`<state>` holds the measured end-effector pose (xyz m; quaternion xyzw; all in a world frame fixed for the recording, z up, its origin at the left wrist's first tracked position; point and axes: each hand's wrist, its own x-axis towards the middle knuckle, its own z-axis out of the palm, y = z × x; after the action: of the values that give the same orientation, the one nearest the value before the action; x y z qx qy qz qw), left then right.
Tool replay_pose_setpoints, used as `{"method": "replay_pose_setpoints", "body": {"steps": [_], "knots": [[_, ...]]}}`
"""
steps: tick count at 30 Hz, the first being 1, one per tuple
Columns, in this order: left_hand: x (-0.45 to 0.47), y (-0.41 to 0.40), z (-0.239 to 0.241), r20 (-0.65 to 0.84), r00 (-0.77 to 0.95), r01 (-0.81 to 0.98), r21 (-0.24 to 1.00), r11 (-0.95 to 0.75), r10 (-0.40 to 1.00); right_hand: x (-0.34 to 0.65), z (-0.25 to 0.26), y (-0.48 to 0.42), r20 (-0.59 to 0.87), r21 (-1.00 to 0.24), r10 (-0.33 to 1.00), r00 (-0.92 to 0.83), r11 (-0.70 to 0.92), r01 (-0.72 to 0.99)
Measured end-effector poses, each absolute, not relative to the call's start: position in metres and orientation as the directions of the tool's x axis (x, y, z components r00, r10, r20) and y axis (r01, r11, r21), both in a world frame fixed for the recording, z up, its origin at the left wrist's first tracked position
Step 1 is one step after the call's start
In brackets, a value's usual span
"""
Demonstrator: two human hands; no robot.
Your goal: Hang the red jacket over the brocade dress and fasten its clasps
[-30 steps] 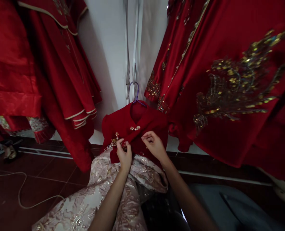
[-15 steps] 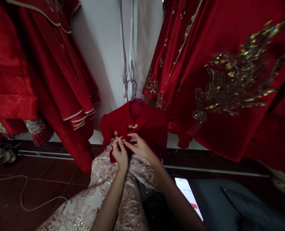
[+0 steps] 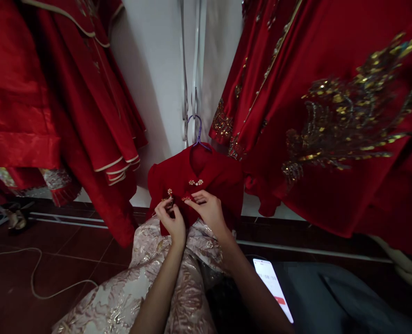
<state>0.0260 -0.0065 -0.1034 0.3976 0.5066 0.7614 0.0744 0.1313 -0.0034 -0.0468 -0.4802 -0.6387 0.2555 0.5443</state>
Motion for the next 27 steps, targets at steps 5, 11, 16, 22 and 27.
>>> {"method": "replay_pose_setpoints", "body": {"steps": [5, 11, 16, 22, 27], "knots": [[0.022, 0.008, -0.113, 0.416, -0.671, 0.081, 0.864, -0.496, 0.614, 0.137, -0.038, -0.007, 0.534, -0.795, 0.846, 0.01, 0.498, 0.348], [0.016, 0.016, -0.115, 0.402, -0.578, -0.075, 0.84, -0.537, 0.71, 0.129, -0.036, -0.015, 0.509, -0.809, 0.861, -0.013, 0.484, 0.334], [0.007, 0.021, -0.115, 0.338, -0.611, -0.112, 0.858, -0.501, 0.715, 0.12, -0.03, -0.009, 0.473, -0.828, 0.878, -0.066, 0.469, 0.306], [0.004, 0.025, -0.121, 0.331, -0.581, -0.167, 0.846, -0.507, 0.743, 0.106, -0.038, 0.021, 0.47, -0.793, 0.876, -0.107, 0.473, 0.383], [0.002, 0.027, -0.123, 0.315, -0.593, -0.173, 0.849, -0.499, 0.741, 0.101, -0.047, 0.031, 0.483, -0.753, 0.872, -0.084, 0.462, 0.468]]}}
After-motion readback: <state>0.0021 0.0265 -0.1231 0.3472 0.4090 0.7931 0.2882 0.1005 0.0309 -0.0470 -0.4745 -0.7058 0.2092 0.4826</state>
